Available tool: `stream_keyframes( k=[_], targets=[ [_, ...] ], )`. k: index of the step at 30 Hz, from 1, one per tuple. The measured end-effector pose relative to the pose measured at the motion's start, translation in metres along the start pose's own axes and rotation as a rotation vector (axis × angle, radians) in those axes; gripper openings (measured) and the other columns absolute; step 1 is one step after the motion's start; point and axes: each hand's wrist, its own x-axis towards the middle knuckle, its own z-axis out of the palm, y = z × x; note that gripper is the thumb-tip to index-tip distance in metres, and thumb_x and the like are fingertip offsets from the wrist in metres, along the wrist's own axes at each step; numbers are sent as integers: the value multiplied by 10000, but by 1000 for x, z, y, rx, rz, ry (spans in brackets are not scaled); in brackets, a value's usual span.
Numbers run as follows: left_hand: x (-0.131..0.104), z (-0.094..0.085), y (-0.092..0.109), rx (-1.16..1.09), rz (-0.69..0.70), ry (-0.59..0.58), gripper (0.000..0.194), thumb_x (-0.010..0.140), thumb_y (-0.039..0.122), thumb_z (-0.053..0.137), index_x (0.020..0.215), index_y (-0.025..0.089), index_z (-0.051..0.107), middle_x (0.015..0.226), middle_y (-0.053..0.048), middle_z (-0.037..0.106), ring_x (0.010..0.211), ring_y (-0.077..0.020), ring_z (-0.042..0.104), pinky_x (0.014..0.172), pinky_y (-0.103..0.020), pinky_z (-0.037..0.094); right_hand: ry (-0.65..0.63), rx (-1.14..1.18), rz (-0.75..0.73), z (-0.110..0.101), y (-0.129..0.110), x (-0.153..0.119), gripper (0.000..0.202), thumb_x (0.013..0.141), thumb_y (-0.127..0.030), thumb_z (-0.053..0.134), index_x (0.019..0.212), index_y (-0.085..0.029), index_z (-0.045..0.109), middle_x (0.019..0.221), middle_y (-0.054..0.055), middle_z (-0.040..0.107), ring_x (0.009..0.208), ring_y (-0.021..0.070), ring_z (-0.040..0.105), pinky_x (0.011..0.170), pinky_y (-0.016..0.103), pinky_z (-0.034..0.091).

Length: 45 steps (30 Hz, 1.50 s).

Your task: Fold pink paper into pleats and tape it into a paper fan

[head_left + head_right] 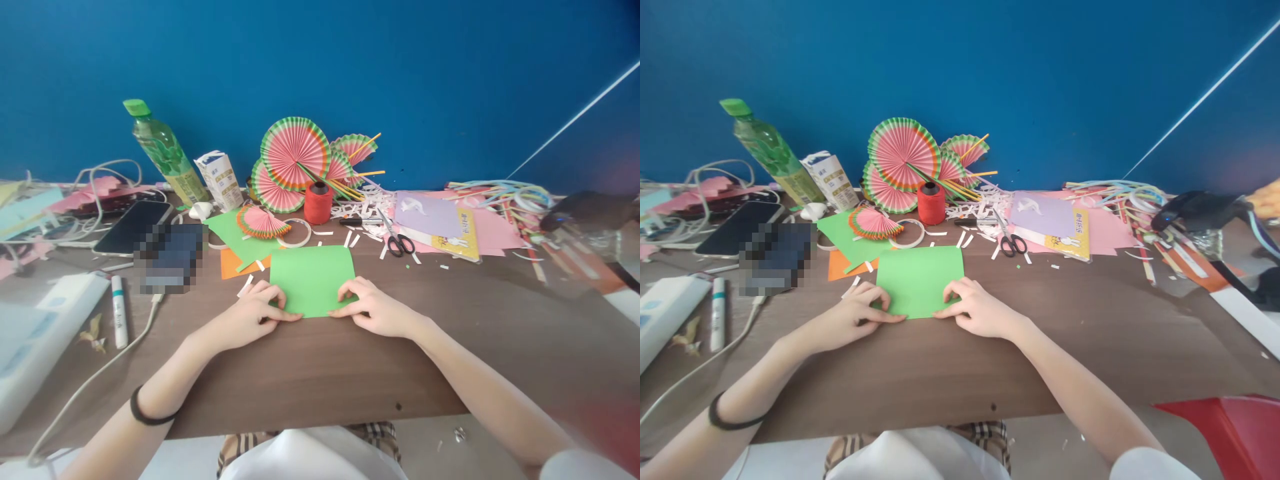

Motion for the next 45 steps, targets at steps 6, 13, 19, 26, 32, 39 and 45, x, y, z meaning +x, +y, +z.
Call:
stream_keyframes(
  k=[6, 13, 19, 26, 32, 39, 45],
  targets=[
    [-2, -8, -10, -155, -19, 36, 188, 824, 310, 516, 770, 241, 683, 885, -22, 579, 881, -158, 468, 965, -344, 276, 18, 241, 119, -13, 12, -9, 100, 795, -217, 577, 788, -214, 677, 1039, 54, 534, 957, 168, 507, 852, 324, 417],
    [-1, -8, -5, -135, -76, 57, 150, 777, 350, 564, 738, 207, 580, 801, -4, 582, 818, -161, 478, 923, -354, 323, 62, 243, 159, -9, 10, -6, 115, 757, -267, 634, 697, -195, 567, 991, 42, 547, 957, 174, 498, 861, 344, 395],
    [-2, -7, -4, -117, -102, 88, 166, 792, 324, 510, 686, 198, 534, 733, 7, 568, 734, -143, 486, 816, -309, 381, 116, 223, 140, -7, 9, -6, 130, 804, -230, 556, 683, -194, 525, 961, 46, 573, 921, 169, 514, 835, 340, 400],
    [0, -5, -5, -65, -124, 131, 209, 828, 306, 431, 685, 187, 526, 667, 14, 529, 672, -131, 479, 798, -303, 378, 133, 188, 231, -6, 8, -5, 158, 818, -249, 514, 679, -188, 470, 989, 43, 515, 744, 120, 505, 721, 292, 425],
    [2, -4, 0, -4, -137, 154, 187, 816, 275, 424, 665, 189, 495, 658, 6, 527, 684, -146, 474, 749, -298, 384, 112, 146, 261, -6, 4, -3, 160, 829, -247, 483, 684, -190, 446, 983, 37, 482, 722, 112, 489, 723, 297, 425],
    [2, -4, 3, 68, -163, 159, 173, 809, 258, 434, 655, 194, 482, 637, 4, 489, 699, -165, 433, 784, -325, 371, 98, 93, 272, -7, 1, -2, 179, 838, -241, 472, 677, -193, 413, 958, 34, 449, 784, 127, 483, 750, 290, 415],
    [0, -2, -1, 76, -149, 172, 111, 807, 242, 456, 714, 188, 485, 709, -10, 497, 739, -173, 421, 752, -320, 362, 111, 135, 253, -3, 5, -4, 74, 837, -218, 478, 911, -217, 483, 1036, 52, 467, 884, 159, 473, 799, 323, 428]
  ],
)
